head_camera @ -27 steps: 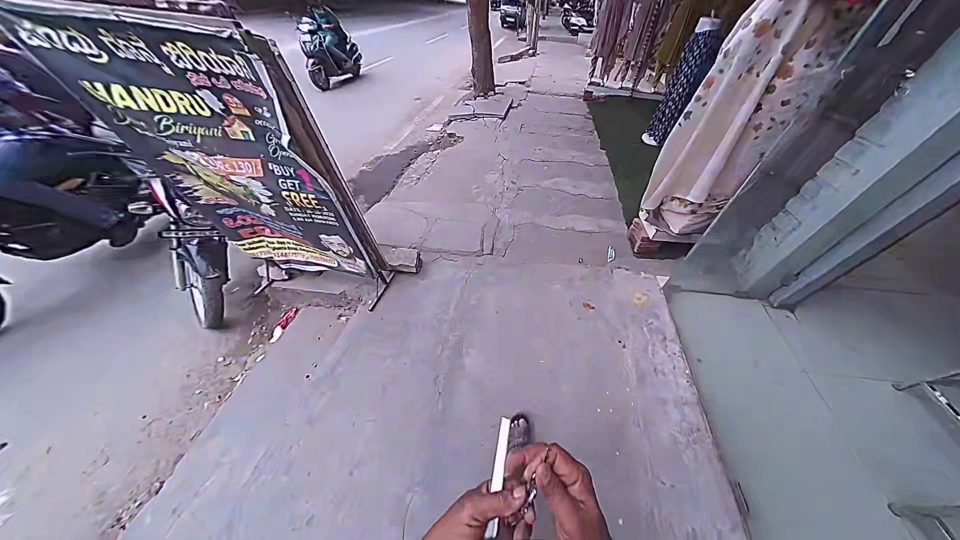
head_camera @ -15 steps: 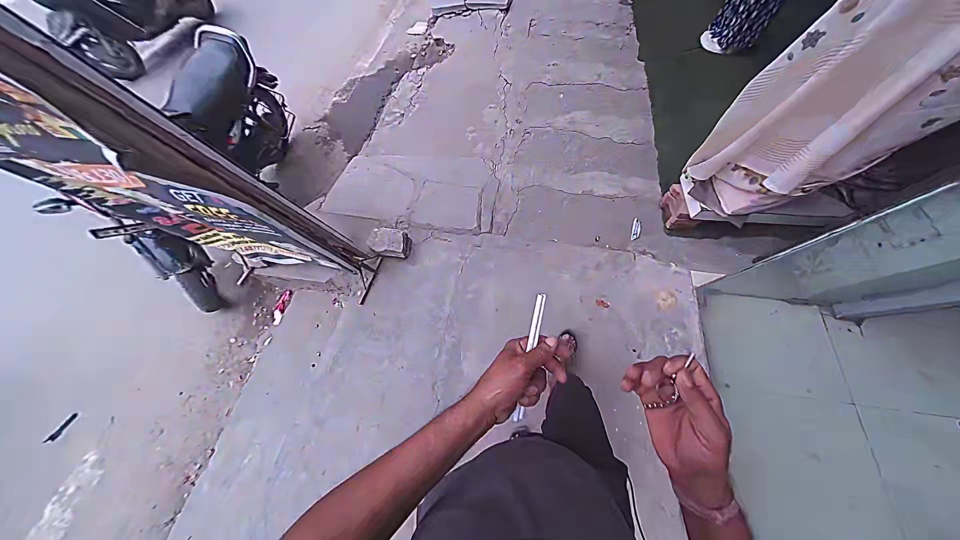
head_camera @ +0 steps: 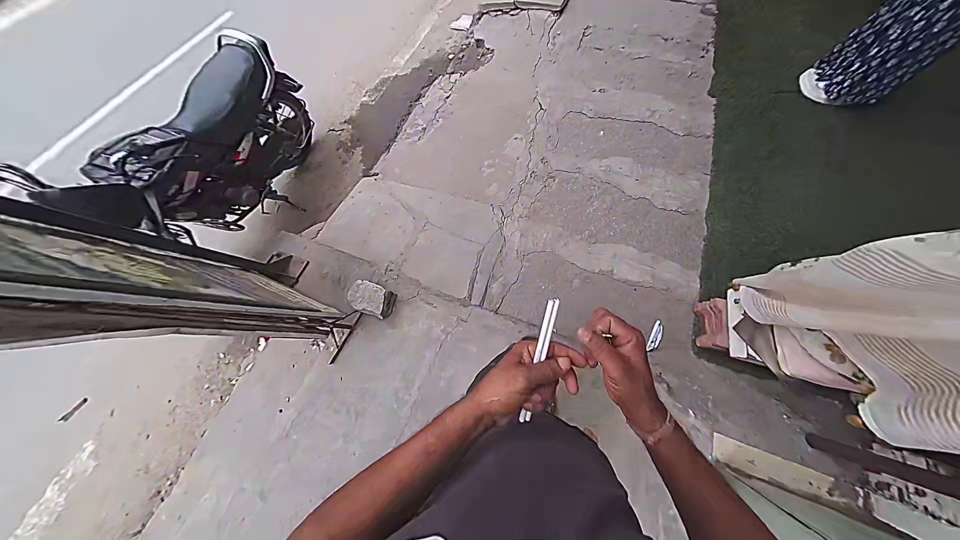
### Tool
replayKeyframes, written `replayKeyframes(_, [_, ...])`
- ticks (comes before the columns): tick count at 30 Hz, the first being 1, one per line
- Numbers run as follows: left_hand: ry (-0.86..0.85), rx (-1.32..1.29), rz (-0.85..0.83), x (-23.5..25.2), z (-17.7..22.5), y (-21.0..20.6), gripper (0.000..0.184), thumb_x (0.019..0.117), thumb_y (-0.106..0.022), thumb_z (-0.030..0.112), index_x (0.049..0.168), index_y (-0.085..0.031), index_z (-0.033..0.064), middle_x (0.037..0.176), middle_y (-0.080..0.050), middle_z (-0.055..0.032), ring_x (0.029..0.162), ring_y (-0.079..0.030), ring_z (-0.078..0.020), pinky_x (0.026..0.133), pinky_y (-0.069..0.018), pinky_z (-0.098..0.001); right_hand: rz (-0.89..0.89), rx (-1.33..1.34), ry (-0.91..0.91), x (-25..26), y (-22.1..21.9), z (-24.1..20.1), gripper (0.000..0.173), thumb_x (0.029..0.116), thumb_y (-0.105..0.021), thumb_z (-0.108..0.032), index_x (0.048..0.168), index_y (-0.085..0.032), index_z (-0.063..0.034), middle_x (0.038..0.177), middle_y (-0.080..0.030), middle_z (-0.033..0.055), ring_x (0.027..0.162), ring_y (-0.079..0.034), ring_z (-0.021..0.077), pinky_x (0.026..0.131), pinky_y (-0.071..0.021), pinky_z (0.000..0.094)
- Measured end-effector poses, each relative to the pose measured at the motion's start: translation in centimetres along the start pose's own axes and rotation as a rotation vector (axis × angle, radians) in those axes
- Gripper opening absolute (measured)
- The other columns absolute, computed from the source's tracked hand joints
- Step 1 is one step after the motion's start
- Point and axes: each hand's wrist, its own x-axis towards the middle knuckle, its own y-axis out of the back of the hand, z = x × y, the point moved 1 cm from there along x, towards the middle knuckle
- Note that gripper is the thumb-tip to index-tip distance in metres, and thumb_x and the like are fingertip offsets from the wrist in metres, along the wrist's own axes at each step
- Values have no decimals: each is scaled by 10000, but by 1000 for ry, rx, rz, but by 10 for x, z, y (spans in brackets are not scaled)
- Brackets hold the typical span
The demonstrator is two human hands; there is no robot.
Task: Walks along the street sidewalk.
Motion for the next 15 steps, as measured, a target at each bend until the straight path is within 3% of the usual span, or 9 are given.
replayKeyframes(3, [-126, 156, -22, 106, 45, 43, 265, 1069, -525, 178, 1234, -685, 46, 885, -729, -30, 477, -452, 24, 426, -362, -149, -22, -168, 172, 123, 46, -1, 420, 960, -711, -321, 632, -519, -141, 756, -540, -39, 652, -513, 26, 546, -419, 173])
replayKeyframes(5, [-235, 375, -4, 183, 65, 80, 263, 1071, -520, 155, 1240, -684, 37, 893, -722, 2, 543, -464, 29, 478, -368, -156, -50, -188, 177, 193, 82, 23, 440, 1009, -639, -404, 661, -558, -147, 754, -535, -55, 627, -490, 10, 526, -399, 166])
replayKeyframes(7, [-356, 546, -11, 270, 93, 119, 271, 1071, -514, 142, 1231, -686, 9, 925, -731, -2, 686, -571, 4, 621, -476, -188, -59, -140, 157, 266, 120, 51, 395, 1061, -540, -423, 782, -611, -152, 720, -524, -76, 565, -451, 2, 487, -372, 171])
replayKeyframes(9, [-435, 610, -65, 363, 139, 147, 277, 1071, -504, 114, 1228, -677, -35, 998, -747, -68, 894, -695, -90, 851, -581, -296, -1, -112, 115, 343, 157, 61, 346, 1067, -525, -423, 1020, -704, -130, 669, -530, -99, 510, -427, -13, 448, -366, 161])
replayKeyframes(11, [-471, 659, -117, 436, 180, 154, 278, 1071, -499, 107, 1215, -682, -46, 1023, -738, -86, 953, -688, -107, 909, -568, -313, 57, -203, 103, 401, 188, 51, 368, 1061, -560, -365, 1234, -701, -72, 699, -553, -99, 528, -425, -24, 464, -371, 156])
replayKeyframes(13, [-488, 726, -166, 507, 234, 153, 271, 1068, -509, 113, 1195, -693, -41, 1041, -736, -82, 978, -676, -85, 930, -552, -289, 100, -340, 177, 464, 217, 28, 449, 1004, -659, -380, 1255, -701, -10, 734, -623, -98, 592, -493, -52, 531, -431, 128])
replayKeyframes(15, [-505, 777, -223, 572, 285, 148, 267, 1065, -510, 109, 1170, -701, -45, 1046, -734, -85, 992, -669, -67, 939, -543, -269, 121, -403, 253, 528, 246, 5, 492, 936, -740, -413, 1227, -723, -16, 776, -668, -70, 668, -554, -40, 609, -480, 132])
